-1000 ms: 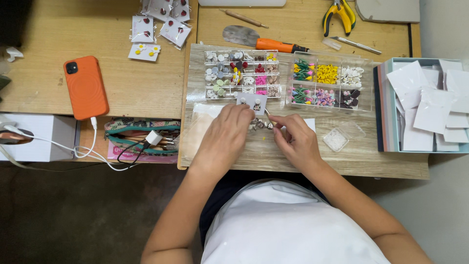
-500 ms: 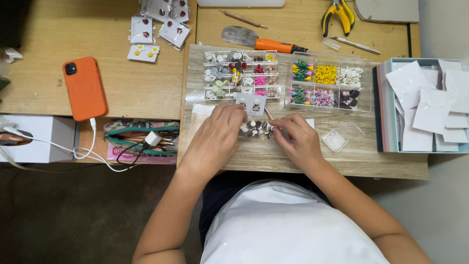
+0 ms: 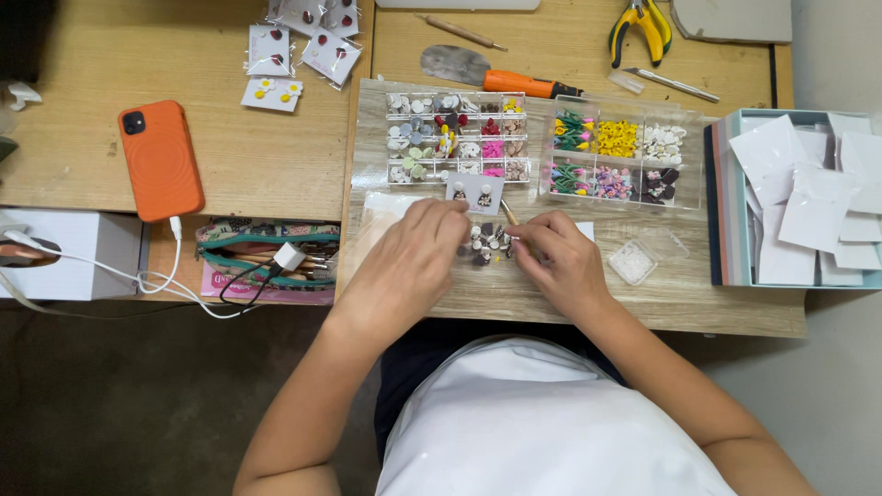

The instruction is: The person assembles small decorative earrings by placing them onto white display cards. They handle the earrings and cards by hand, arranging them in pairs and occasionally adjusting their positions. The person also handles small plastic bags and a container of white beads during the process.

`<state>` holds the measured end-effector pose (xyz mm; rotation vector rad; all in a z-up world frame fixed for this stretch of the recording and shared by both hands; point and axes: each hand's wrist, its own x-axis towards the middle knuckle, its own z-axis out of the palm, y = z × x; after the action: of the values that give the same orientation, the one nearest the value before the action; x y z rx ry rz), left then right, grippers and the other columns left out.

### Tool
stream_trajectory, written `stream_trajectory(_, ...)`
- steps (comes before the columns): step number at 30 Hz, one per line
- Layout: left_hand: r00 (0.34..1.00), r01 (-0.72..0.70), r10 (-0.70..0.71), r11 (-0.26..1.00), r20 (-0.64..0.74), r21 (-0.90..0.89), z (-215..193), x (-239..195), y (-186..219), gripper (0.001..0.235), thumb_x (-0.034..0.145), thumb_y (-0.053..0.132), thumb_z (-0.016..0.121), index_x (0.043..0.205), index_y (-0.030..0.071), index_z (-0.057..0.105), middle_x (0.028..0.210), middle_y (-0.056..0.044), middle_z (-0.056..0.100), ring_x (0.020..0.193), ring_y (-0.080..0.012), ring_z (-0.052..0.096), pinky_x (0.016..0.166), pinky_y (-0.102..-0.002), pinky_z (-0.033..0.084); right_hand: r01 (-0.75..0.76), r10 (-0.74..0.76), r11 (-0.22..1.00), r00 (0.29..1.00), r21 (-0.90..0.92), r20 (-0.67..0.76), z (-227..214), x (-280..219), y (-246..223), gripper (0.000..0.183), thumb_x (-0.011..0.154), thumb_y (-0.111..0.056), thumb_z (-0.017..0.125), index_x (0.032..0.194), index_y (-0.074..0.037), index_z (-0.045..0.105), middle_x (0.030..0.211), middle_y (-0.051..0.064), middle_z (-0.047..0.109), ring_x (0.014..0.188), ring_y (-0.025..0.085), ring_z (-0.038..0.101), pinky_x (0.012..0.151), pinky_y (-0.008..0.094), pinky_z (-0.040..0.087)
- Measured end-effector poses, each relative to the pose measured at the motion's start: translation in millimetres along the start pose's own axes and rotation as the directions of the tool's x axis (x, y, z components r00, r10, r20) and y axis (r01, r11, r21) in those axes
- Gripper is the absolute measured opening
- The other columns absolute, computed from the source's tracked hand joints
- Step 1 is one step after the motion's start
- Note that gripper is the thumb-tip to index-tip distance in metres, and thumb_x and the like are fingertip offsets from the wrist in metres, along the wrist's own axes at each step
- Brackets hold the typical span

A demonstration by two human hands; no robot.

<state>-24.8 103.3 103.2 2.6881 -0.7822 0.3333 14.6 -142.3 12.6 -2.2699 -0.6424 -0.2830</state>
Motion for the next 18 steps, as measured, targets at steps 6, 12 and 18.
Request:
stream_trajectory(6,1.0,-0.012,0.012,1.0,-0.017,0.008,-2.3,3.5,5.1,0.029,0.077,-0.002,0.059,0.103,0.006,0.051,0.117,-0.016,0.061,0.117,-0.0352,0.059,0.078,-0.04,0.056,0.02,-0.02,1.0,1.0,-0.023,-0.002,0.8,0.5,1.5,0.014,0.092,-0.015,0.075,0.104,-0.018,0.079,0.092,0.003,0.068,0.063,0.023,0.065,0.058,0.034,0.055)
stream_trajectory(12,1.0,-0.014,0.014,1.0,-0.017,0.006,5.7,6.5,-2.4,0.031,0.074,-0.006,0.056,0.102,0.006,0.051,0.12,-0.018,0.061,0.118,-0.0373,0.059,0.078,-0.041,0.056,0.044,-0.042,0.997,0.999,-0.065,0.031,-1.0,0.9,3.9,0.012,0.093,-0.02,0.075,0.105,-0.021,0.078,0.091,0.0,0.067,0.067,0.019,0.066,0.06,0.032,0.055)
stream_trajectory(18,0.999,0.023,-0.021,0.998,0.035,-0.051,-17.7,10.3,1.8,0.032,0.075,-0.012,0.053,0.101,0.005,0.051,0.121,-0.021,0.061,0.119,-0.0398,0.06,0.078,-0.042,0.057,0.156,-0.108,0.98,0.94,-0.126,0.324,-33.6,8.4,-15.3,0.017,0.093,-0.032,0.073,0.099,-0.016,0.073,0.085,0.004,0.068,0.076,0.025,0.071,0.065,0.036,0.057)
